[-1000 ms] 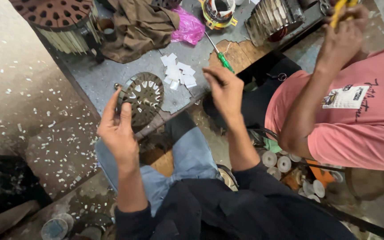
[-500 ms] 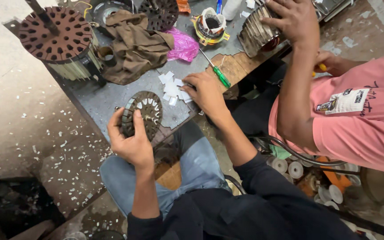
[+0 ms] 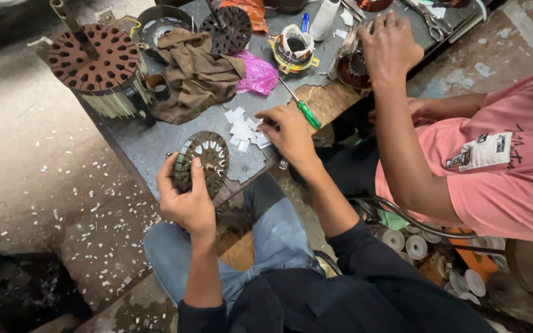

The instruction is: The person inserts small white insulating pieces into the slots of a circular motor rotor held in the left hand. The person repeats this action across multiple slots while seated at a cluttered workbench.

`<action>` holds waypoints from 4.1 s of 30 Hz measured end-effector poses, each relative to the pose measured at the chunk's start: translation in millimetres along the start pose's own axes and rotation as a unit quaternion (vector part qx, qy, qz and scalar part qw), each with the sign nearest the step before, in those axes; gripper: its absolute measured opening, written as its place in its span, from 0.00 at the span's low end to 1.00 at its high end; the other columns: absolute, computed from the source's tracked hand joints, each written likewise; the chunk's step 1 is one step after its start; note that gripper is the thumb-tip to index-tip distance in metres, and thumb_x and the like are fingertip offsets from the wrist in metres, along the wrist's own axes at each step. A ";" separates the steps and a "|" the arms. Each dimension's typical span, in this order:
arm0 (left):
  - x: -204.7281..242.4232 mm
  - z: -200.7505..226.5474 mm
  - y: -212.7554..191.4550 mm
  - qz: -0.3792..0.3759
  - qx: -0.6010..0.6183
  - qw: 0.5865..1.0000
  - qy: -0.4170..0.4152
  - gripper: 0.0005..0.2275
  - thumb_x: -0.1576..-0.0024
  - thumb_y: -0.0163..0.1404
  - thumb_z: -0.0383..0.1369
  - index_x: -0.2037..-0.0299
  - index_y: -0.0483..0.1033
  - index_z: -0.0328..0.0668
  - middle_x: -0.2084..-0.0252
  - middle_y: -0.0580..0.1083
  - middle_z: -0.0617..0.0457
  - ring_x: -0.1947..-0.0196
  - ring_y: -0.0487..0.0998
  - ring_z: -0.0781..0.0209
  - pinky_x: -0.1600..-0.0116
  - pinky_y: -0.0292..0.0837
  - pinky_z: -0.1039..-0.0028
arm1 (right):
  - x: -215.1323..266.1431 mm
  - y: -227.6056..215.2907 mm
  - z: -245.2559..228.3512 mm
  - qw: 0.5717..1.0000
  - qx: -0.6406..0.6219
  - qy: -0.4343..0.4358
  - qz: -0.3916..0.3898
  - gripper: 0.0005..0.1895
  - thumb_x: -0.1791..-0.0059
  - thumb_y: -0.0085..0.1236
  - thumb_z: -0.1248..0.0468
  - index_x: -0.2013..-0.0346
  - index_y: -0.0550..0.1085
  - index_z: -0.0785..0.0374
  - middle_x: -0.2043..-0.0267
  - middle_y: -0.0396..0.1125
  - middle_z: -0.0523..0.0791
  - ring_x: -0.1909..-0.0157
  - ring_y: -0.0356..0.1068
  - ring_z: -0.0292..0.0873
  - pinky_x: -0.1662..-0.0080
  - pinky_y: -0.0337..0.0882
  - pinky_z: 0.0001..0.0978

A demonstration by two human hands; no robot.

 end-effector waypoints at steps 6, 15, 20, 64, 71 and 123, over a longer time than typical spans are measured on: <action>-4.2 3.5 -2.4 -0.020 0.011 0.999 -0.029 0.15 0.41 0.61 0.27 0.45 0.75 0.33 0.51 0.78 0.49 0.54 0.79 0.62 0.46 0.77 0.71 | 6.2 -7.9 13.9 0.986 -0.153 0.058 0.040 0.08 0.51 0.64 0.68 0.57 0.80 0.62 0.58 0.74 0.45 0.56 0.75 0.42 0.53 0.73 0.33; 30.0 44.8 -18.3 -0.039 -0.080 0.980 0.175 0.10 0.41 0.62 0.22 0.51 0.79 0.36 0.51 0.77 0.47 0.51 0.79 0.53 0.45 0.77 0.70 | 43.4 11.7 -1.0 0.868 -0.480 0.116 0.048 0.06 0.43 0.49 0.73 0.52 0.70 0.64 0.55 0.66 0.42 0.55 0.73 0.37 0.53 0.79 0.32; 37.4 35.1 -11.8 -0.151 0.064 0.986 0.015 0.07 0.42 0.59 0.21 0.54 0.80 0.31 0.54 0.77 0.47 0.55 0.79 0.62 0.50 0.77 0.75 | 76.0 16.5 -35.9 0.884 -0.460 0.082 -0.027 0.14 0.50 0.60 0.78 0.50 0.77 0.70 0.54 0.72 0.46 0.52 0.74 0.39 0.51 0.75 0.30; 19.1 -44.8 -16.3 -0.031 0.259 0.953 -0.156 0.12 0.35 0.53 0.28 0.44 0.78 0.29 0.49 0.79 0.51 0.50 0.77 0.68 0.41 0.72 0.77 | 21.9 35.4 -117.1 0.966 -0.108 -0.234 -0.015 0.13 0.55 0.70 0.71 0.57 0.80 0.62 0.57 0.74 0.47 0.57 0.74 0.48 0.55 0.74 0.36; 21.8 -41.6 -12.1 -0.036 0.306 0.939 -0.155 0.14 0.35 0.52 0.28 0.41 0.75 0.30 0.47 0.77 0.52 0.48 0.76 0.68 0.40 0.71 0.77 | 24.1 33.4 -117.3 0.968 -0.146 -0.204 0.024 0.11 0.56 0.71 0.70 0.59 0.81 0.62 0.60 0.74 0.45 0.60 0.74 0.45 0.58 0.74 0.32; 52.8 -46.8 -36.0 -0.203 0.312 0.892 -0.257 0.04 0.40 0.55 0.20 0.58 0.74 0.32 0.69 0.78 0.50 0.74 0.78 0.69 0.68 0.76 0.78 | 67.5 19.2 -84.7 0.926 -0.296 -0.107 -0.206 0.14 0.55 0.68 0.71 0.54 0.81 0.67 0.56 0.76 0.49 0.54 0.77 0.42 0.52 0.76 0.30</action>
Point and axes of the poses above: each hand's wrist, its own x-axis away from the middle knuckle, its own y-axis out of the palm, z = x × y, the point moved 3 cm from there along -x, towards the middle knuckle
